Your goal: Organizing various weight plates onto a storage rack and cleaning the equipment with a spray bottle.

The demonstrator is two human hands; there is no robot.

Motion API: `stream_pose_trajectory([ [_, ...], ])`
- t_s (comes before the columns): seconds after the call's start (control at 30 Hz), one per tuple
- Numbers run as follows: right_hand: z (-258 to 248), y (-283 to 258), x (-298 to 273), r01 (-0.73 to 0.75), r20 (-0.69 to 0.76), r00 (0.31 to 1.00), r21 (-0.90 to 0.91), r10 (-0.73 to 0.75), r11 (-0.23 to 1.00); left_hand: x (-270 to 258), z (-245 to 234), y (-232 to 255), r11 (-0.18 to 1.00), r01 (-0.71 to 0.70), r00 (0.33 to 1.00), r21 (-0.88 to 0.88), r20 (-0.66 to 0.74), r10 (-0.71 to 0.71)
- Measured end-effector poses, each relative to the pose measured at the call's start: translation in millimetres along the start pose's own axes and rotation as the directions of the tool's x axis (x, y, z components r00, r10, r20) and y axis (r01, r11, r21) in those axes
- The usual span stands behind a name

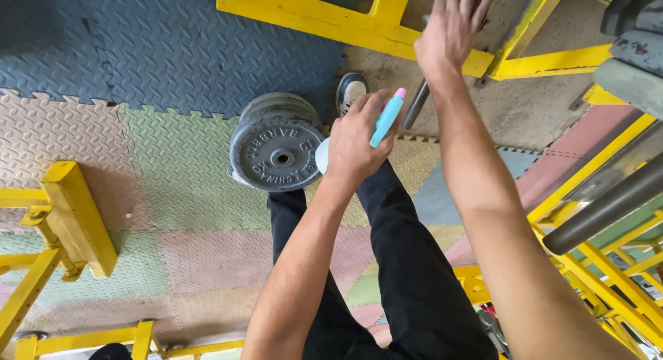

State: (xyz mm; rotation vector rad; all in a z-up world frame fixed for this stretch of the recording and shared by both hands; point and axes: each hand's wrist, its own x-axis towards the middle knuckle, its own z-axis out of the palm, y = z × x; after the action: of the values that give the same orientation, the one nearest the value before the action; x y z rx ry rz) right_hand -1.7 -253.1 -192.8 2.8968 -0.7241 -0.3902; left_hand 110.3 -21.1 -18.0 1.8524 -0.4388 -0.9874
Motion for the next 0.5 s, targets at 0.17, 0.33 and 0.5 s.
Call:
stream_pose_trajectory([
  [0.17, -39, -46, -130, 0.149, 0.245, 0.949, 0.201, -0.197, 0.968, -8, -10, -4, 0.999, -0.001, 1.0, 0.035, -0.004, 0.001],
  [0.33, -46, -35, -118, 0.175, 0.155, 0.966, 0.207, -0.209, 0.963, -15, -10, -1, 1.0, 0.006, 0.999, 0.011, -0.033, -0.006],
  [0.5, 7, 8, -21, -0.135, -0.05, 0.987, 0.253, 0.152, 0.958, -15, -7, 0, 0.999, 0.022, 1.0, -0.042, -0.016, -0.022],
])
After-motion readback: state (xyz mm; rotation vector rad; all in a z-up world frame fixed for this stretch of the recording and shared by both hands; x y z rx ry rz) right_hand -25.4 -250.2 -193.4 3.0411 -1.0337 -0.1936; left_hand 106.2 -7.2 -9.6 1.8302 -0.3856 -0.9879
